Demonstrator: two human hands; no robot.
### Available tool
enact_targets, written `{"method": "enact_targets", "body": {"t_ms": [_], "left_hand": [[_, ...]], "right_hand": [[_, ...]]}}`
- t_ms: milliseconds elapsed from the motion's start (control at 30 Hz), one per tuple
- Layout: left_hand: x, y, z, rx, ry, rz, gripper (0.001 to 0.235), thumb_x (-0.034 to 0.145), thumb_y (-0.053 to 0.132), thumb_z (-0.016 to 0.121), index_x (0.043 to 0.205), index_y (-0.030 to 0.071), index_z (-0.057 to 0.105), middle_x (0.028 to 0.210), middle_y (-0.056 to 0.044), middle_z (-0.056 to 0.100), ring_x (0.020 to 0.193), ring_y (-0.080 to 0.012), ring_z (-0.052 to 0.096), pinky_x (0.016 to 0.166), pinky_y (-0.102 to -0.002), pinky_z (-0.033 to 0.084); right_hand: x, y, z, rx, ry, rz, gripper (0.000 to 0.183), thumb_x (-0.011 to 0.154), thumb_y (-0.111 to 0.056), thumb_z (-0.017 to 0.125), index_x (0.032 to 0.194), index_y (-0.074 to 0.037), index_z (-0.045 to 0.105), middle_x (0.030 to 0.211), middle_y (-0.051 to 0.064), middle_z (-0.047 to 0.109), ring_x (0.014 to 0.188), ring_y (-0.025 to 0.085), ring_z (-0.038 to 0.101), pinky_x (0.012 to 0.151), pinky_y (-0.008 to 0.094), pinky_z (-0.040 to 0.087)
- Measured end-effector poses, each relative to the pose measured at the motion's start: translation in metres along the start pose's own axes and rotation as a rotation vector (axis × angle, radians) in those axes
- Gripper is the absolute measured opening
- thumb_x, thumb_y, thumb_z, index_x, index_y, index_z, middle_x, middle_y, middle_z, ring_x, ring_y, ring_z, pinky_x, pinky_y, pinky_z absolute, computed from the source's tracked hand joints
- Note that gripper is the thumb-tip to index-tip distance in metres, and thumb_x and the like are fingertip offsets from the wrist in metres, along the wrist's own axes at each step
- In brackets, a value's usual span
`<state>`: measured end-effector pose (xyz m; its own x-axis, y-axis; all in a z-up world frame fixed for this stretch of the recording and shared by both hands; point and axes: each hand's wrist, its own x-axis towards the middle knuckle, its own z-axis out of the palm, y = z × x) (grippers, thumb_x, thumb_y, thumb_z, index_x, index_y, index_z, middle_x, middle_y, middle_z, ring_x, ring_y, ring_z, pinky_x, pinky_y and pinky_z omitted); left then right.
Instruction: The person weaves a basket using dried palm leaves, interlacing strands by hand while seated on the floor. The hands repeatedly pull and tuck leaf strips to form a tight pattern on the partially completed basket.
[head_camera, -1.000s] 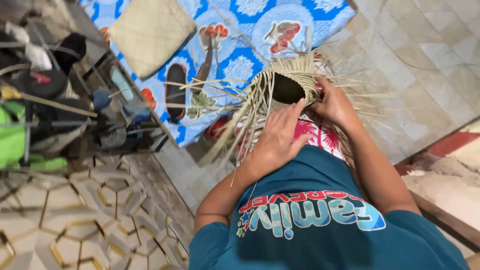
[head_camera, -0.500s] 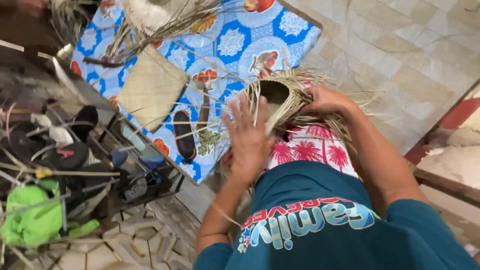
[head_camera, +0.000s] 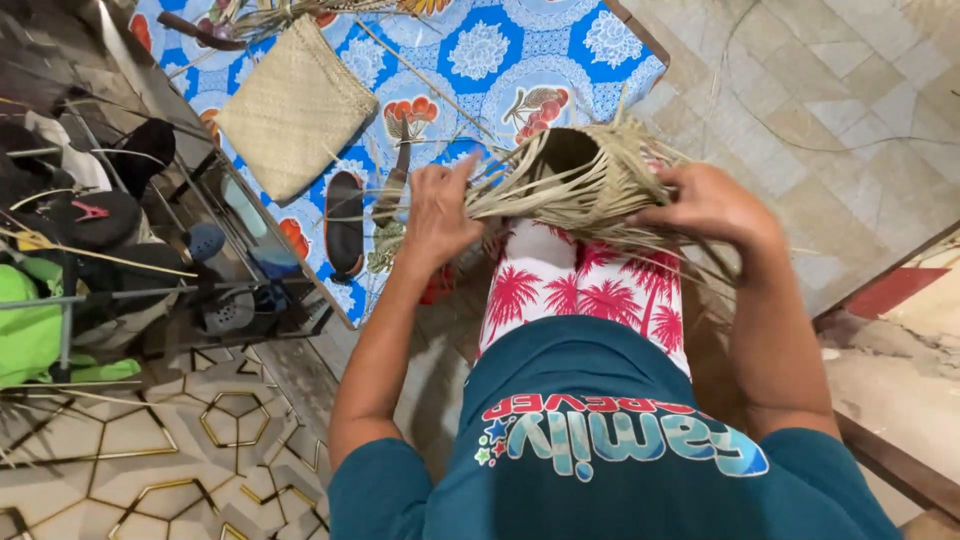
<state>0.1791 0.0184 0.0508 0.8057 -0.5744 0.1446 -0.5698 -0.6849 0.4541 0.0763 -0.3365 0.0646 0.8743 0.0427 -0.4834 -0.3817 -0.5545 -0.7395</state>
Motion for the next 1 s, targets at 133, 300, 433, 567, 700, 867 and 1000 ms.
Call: {"method": "enact_targets", "body": {"t_ms": [133,300,433,567,700,867,1000], "left_hand": [[-0.001,0.069,-0.028,0.149,-0.310,0.005,0.036,0.084,0.018,0.077,0.115,0.007,0.065,0.083,-0.006,0.063,0.083,-0.0250,0.058,0.081,-0.038,0.049],[-0.031,0.128,-0.028,0.099,-0.562,0.188,0.027,0.085,-0.007,0.063,0.108,0.007,0.061,0.077,-0.003,0.064,0.057,-0.0158,0.057,0.043,-0.026,0.049],[-0.054,0.116,0.000,0.217,-0.655,0.379,0.042,0.082,0.006,0.066,0.123,0.009,0.057,0.075,-0.008,0.066,0.068,-0.0368,0.066,0.075,-0.056,0.045],[-0.046,0.113,-0.077,0.398,-0.736,-0.087,0.036,0.082,-0.015,0.061,0.109,0.009,0.059,0.082,-0.008,0.073,0.100,-0.0390,0.066,0.123,-0.066,0.024],[-0.076,0.003,-0.151,0.839,-0.385,-0.177,0.065,0.062,-0.006,0.078,0.123,0.014,0.066,0.084,-0.010,0.072,0.088,-0.0335,0.068,0.097,-0.055,0.041],[-0.110,-0.045,-0.227,0.806,0.326,-0.390,0.092,0.067,-0.053,0.071,0.152,-0.021,0.054,0.152,-0.059,0.030,0.139,-0.0662,0.011,0.106,-0.077,-0.004],[-0.106,0.070,-0.202,0.740,0.300,-0.411,0.081,0.080,-0.046,0.051,0.157,-0.020,0.047,0.156,-0.040,0.017,0.142,-0.0518,0.002,0.119,-0.078,0.009]], "right_hand": [[-0.098,-0.009,-0.037,-0.421,0.163,0.059,0.044,0.087,-0.050,0.074,0.116,-0.017,0.078,0.083,0.007,0.077,0.072,0.025,0.067,0.067,0.040,0.046],[-0.194,0.064,-0.018,-0.084,0.502,-0.186,0.043,0.093,-0.001,0.080,0.132,0.012,0.068,0.117,0.024,0.070,0.103,0.032,0.068,0.094,0.040,0.055],[-0.213,0.064,0.001,-0.394,0.523,-0.019,0.029,0.103,-0.021,0.073,0.126,-0.004,0.069,0.102,0.014,0.067,0.089,0.025,0.062,0.082,0.035,0.045],[-0.156,0.037,0.006,-0.653,0.181,0.241,0.042,0.095,-0.053,0.071,0.075,-0.016,0.075,0.060,0.007,0.071,0.059,0.023,0.065,0.058,0.037,0.040],[-0.123,0.019,0.019,-0.449,0.051,0.230,0.041,0.095,-0.048,0.073,0.074,-0.013,0.073,0.049,0.011,0.058,0.052,0.020,0.047,0.058,0.036,0.037],[-0.093,0.008,0.048,-0.411,0.113,0.029,0.049,0.099,-0.052,0.066,0.071,-0.012,0.069,0.055,0.014,0.057,0.056,0.026,0.051,0.060,0.041,0.036],[-0.079,-0.011,0.080,-0.374,0.105,-0.002,0.033,0.100,-0.042,0.067,0.084,-0.015,0.074,0.063,0.010,0.068,0.058,0.024,0.060,0.059,0.041,0.040]]}}
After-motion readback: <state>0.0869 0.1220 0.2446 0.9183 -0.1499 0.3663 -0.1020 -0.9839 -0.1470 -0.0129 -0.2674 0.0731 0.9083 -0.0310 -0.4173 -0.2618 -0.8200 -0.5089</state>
